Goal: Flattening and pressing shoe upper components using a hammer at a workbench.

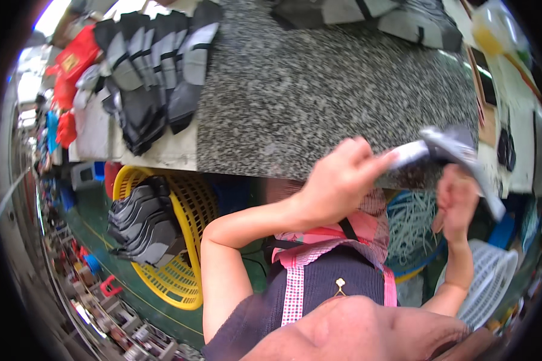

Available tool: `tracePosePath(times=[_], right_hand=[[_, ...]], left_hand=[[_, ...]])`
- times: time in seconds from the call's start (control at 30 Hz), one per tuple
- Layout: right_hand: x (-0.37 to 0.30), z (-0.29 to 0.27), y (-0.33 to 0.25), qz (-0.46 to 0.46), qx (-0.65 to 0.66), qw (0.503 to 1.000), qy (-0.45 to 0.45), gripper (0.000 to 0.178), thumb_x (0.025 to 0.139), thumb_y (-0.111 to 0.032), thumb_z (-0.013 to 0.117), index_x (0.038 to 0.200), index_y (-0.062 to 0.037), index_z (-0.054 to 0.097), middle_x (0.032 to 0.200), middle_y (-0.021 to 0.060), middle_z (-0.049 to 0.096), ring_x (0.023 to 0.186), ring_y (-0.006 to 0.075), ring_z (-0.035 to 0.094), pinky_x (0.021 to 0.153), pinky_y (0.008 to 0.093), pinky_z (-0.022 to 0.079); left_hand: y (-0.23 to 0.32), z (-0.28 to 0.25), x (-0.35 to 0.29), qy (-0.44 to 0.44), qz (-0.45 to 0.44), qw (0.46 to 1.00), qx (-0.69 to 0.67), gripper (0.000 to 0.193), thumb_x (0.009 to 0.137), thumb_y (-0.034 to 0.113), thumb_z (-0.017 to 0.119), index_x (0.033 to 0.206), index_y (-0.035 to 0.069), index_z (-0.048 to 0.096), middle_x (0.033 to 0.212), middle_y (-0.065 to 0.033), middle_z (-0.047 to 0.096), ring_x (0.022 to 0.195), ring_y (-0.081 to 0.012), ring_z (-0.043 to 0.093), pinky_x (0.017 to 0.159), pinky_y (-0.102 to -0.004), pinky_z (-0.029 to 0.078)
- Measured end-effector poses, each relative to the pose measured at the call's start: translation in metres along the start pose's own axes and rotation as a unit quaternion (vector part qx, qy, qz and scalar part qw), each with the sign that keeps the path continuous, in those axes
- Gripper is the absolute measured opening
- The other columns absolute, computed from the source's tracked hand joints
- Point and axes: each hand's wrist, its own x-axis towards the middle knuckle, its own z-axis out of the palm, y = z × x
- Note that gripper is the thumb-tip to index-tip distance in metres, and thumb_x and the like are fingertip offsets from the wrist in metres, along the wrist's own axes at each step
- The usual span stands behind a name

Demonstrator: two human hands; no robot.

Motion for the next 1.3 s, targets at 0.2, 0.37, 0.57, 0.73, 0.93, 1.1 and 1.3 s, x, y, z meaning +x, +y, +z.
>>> tracePosePath(times=[0.2, 0.37, 0.57, 0.73, 0.93, 1.1, 1.3], right_hand=[[0.027, -0.014, -0.028, -0.108, 0.226, 0.945, 0.212, 0.042, 0.105, -0.053, 0.038, 0.094, -0.0129, 0.041, 0.064, -0.0042, 0.029, 0.045, 0.0035, 0.019, 0.039, 0.0192, 0.016], [0.035, -0.015, 0.001, 0.055, 0.283, 0.942, 0.171, 0.038, 0.106, -0.05, 0.04, 0.095, -0.0139, 0.043, 0.062, -0.0076, 0.027, 0.044, 0.0013, 0.02, 0.036, 0.0186, 0.016], [0.043, -0.003, 0.009, 0.115, 0.215, 0.958, 0.153, 0.039, 0.107, -0.049, 0.038, 0.096, -0.0121, 0.046, 0.061, -0.0079, 0.031, 0.043, 0.0002, 0.024, 0.037, 0.018, 0.019], [0.049, 0.0, 0.008, 0.142, 0.189, 0.963, 0.132, 0.04, 0.107, -0.049, 0.039, 0.096, -0.011, 0.046, 0.061, -0.0075, 0.032, 0.044, 0.0006, 0.027, 0.038, 0.0181, 0.02], [0.049, 0.0, 0.008, 0.11, 0.231, 0.959, 0.12, 0.044, 0.106, -0.052, 0.037, 0.095, -0.0104, 0.045, 0.06, -0.0072, 0.03, 0.043, 0.0012, 0.026, 0.038, 0.0189, 0.02], [0.048, -0.003, 0.014, 0.122, 0.217, 0.961, 0.123, 0.044, 0.106, -0.053, 0.037, 0.094, -0.0106, 0.044, 0.059, -0.0072, 0.03, 0.043, 0.001, 0.026, 0.038, 0.0189, 0.02], [0.033, -0.009, 0.018, 0.083, 0.203, 0.966, 0.135, 0.045, 0.106, -0.053, 0.037, 0.096, -0.0093, 0.045, 0.06, -0.0071, 0.031, 0.044, 0.0014, 0.026, 0.039, 0.0194, 0.02]], left_hand=[[-0.056, -0.138, 0.01, 0.35, -0.052, 0.898, 0.26, 0.033, 0.095, 0.005, 0.06, 0.128, 0.007, 0.066, 0.099, -0.0052, 0.057, 0.091, -0.0171, 0.054, 0.088, -0.0323, 0.045], [-0.147, -0.199, -0.033, 0.095, -0.217, 0.723, 0.649, 0.025, 0.099, 0.027, 0.059, 0.114, 0.015, 0.074, 0.104, -0.009, 0.059, 0.093, -0.0275, 0.058, 0.08, -0.0405, 0.046], [-0.124, -0.151, 0.073, 0.122, -0.07, 0.917, 0.373, 0.025, 0.097, 0.025, 0.059, 0.095, 0.005, 0.073, 0.096, -0.009, 0.067, 0.092, -0.0286, 0.062, 0.083, -0.0436, 0.047], [-0.115, -0.091, 0.207, 0.142, 0.168, 0.923, 0.316, 0.023, 0.095, 0.021, 0.063, 0.109, 0.004, 0.07, 0.105, -0.0086, 0.068, 0.102, -0.0291, 0.063, 0.087, -0.0411, 0.048], [-0.119, -0.111, 0.246, 0.093, 0.105, 0.941, 0.308, 0.038, 0.085, 0.034, 0.076, 0.103, 0.0, 0.07, 0.099, -0.0193, 0.069, 0.094, -0.0366, 0.066, 0.086, -0.0448, 0.05], [-0.092, -0.14, 0.163, 0.356, 0.053, 0.918, 0.164, 0.024, 0.098, 0.023, 0.066, 0.108, 0.003, 0.058, 0.094, -0.0089, 0.064, 0.083, -0.0174, 0.063, 0.072, -0.0303, 0.05], [0.012, -0.126, 0.09, -0.142, -0.112, 0.981, 0.063, 0.037, 0.097, 0.018, 0.063, 0.131, 0.005, 0.055, 0.111, -0.015, 0.066, 0.089, -0.0193, 0.067, 0.08, -0.034, 0.053]])
